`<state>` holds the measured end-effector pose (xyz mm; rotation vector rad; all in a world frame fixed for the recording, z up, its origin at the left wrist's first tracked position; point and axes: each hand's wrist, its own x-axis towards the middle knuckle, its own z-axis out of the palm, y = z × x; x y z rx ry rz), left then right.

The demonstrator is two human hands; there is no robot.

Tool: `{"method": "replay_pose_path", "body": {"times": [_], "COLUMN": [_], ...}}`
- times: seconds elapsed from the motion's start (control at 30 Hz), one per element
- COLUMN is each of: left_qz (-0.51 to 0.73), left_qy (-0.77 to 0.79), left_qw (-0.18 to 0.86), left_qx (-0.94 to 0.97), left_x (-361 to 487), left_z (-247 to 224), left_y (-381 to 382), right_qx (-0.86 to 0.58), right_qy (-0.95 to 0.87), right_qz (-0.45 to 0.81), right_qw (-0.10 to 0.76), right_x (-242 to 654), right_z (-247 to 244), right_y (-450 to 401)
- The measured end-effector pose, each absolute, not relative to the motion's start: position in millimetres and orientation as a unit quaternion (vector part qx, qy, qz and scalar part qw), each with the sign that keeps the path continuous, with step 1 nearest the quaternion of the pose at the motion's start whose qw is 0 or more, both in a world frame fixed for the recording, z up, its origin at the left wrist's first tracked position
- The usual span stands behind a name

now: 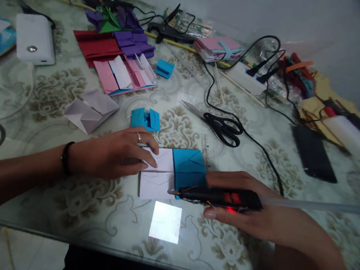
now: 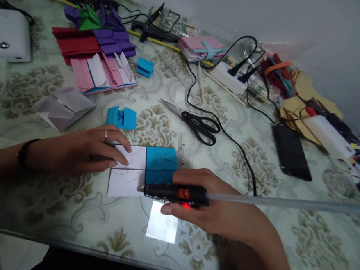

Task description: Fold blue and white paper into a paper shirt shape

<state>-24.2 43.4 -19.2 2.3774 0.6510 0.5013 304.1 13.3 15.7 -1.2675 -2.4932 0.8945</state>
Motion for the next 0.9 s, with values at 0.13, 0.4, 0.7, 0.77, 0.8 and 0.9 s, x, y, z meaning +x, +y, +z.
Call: {"method": "replay_pose_path", "body": {"times": [0.13, 0.4, 0.7, 0.77, 0.8, 0.9], "left_qz": [0.190, 0.181, 0.193, 0.197, 0.199, 0.199], "left_qy": [0.244, 0.238, 0.232, 0.233, 0.233, 0.235], "left_qw": [0.304, 0.301, 0.304, 0.308, 0.309, 0.307], "left_qx": [0.901, 0.905, 0.904, 0.901, 0.900, 0.901], "left_x": [-23.8, -24.3, -23.0, -23.0, -23.0, -23.4], "left_z": [-18.8, -19.5, -19.6, -19.7, -19.7, -19.8], "left_y": [43.6, 43.9, 44.3, 44.4, 44.4, 44.3], "right_qx": [-0.352, -0.325, -0.315, -0.311, -0.310, -0.326], "right_qy": [-0.868, -0.867, -0.867, -0.868, -0.868, -0.864], "right_qz": [0.327, 0.361, 0.380, 0.380, 0.380, 0.371], "right_qw": [0.128, 0.109, 0.066, 0.070, 0.074, 0.095], "right_x": [296.7, 280.6, 273.6, 271.1, 269.6, 265.3], "right_z": [18.1, 22.5, 18.4, 17.3, 16.7, 13.4], "right_y": [15.2, 13.2, 9.6, 8.0, 7.1, 3.6]}}
